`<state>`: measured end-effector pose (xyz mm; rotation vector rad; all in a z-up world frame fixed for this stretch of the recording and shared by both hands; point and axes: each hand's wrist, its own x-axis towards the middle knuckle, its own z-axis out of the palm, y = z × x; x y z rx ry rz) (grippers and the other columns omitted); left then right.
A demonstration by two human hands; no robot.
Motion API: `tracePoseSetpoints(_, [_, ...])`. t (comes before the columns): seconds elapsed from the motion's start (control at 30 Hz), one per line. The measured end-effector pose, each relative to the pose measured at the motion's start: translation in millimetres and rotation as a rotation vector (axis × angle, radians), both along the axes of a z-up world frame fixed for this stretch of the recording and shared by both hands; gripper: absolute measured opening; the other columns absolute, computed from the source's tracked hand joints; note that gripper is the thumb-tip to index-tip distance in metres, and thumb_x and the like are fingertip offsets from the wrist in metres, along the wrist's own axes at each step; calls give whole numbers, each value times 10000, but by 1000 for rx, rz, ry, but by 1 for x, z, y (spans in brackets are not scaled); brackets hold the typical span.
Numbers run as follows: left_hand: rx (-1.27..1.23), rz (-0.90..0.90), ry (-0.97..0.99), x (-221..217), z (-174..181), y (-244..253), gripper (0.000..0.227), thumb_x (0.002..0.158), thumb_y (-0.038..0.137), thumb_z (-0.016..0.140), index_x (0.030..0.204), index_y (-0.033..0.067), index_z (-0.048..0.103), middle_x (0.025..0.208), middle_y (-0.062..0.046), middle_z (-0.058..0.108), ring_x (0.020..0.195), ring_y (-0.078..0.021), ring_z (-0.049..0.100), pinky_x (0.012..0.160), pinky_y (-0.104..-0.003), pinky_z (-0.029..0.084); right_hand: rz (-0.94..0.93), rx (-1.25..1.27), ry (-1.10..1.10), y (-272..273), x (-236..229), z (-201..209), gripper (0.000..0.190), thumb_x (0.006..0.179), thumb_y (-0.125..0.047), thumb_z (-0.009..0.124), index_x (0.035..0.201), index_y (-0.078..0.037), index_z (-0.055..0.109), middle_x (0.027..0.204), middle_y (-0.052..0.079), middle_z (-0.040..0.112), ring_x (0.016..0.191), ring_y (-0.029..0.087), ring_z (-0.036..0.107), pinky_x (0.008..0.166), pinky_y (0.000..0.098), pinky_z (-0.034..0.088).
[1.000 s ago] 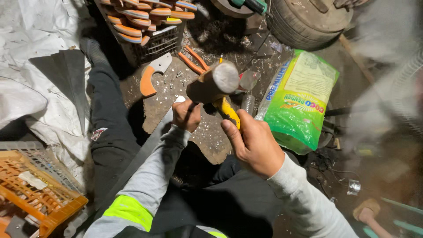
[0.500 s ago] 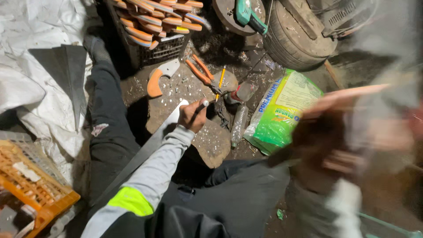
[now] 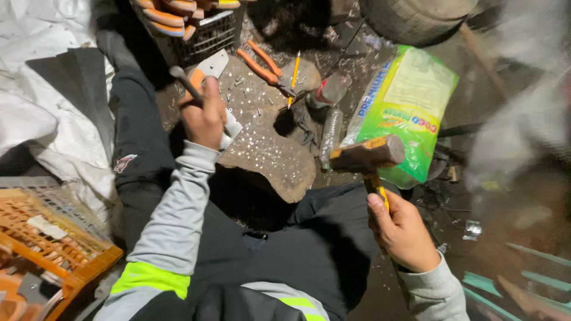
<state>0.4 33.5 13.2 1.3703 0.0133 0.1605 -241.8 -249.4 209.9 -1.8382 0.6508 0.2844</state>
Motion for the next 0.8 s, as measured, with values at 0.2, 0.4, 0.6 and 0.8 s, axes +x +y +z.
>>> tracePoseSetpoints(0.2, [867, 11, -36, -2, 10, 45, 349, 1003, 336, 746, 865, 17, 711, 741, -114, 615, 678, -351, 666, 620, -460, 489, 66, -61, 145, 3, -20, -75, 339, 1026, -337, 558, 880, -34, 606, 573, -67, 406, 477, 56, 346, 409, 283, 289])
tracePoseSetpoints(0.4, [1194, -259, 117, -61, 6, 67, 613, 741, 323, 867, 1241, 43, 649, 1144, -191, 591, 831, -474, 665, 717, -551, 538, 213, -160, 216, 19, -35, -109, 419, 1012, -381, 574, 866, 9, 626, 582, -18, 447, 535, 89, 395, 469, 331, 378])
tracePoseSetpoints(0.6, [1230, -259, 98, -74, 0, 52, 566, 776, 274, 841, 1259, 80, 617, 1260, -150, 555, 852, -458, 682, 741, -546, 547, 300, -241, 186, 32, -30, -114, 433, 992, -400, 583, 896, 18, 646, 584, 77, 500, 581, 123, 437, 534, 375, 438])
tracePoseSetpoints(0.8, [1182, -161, 115, -73, 1, 45, 748, 693, 258, 859, 1340, 20, 569, 1240, -189, 532, 862, -478, 663, 723, -550, 543, 330, -286, 231, 39, -30, -114, 461, 988, -418, 588, 882, 29, 628, 589, 138, 525, 559, 166, 454, 551, 394, 447])
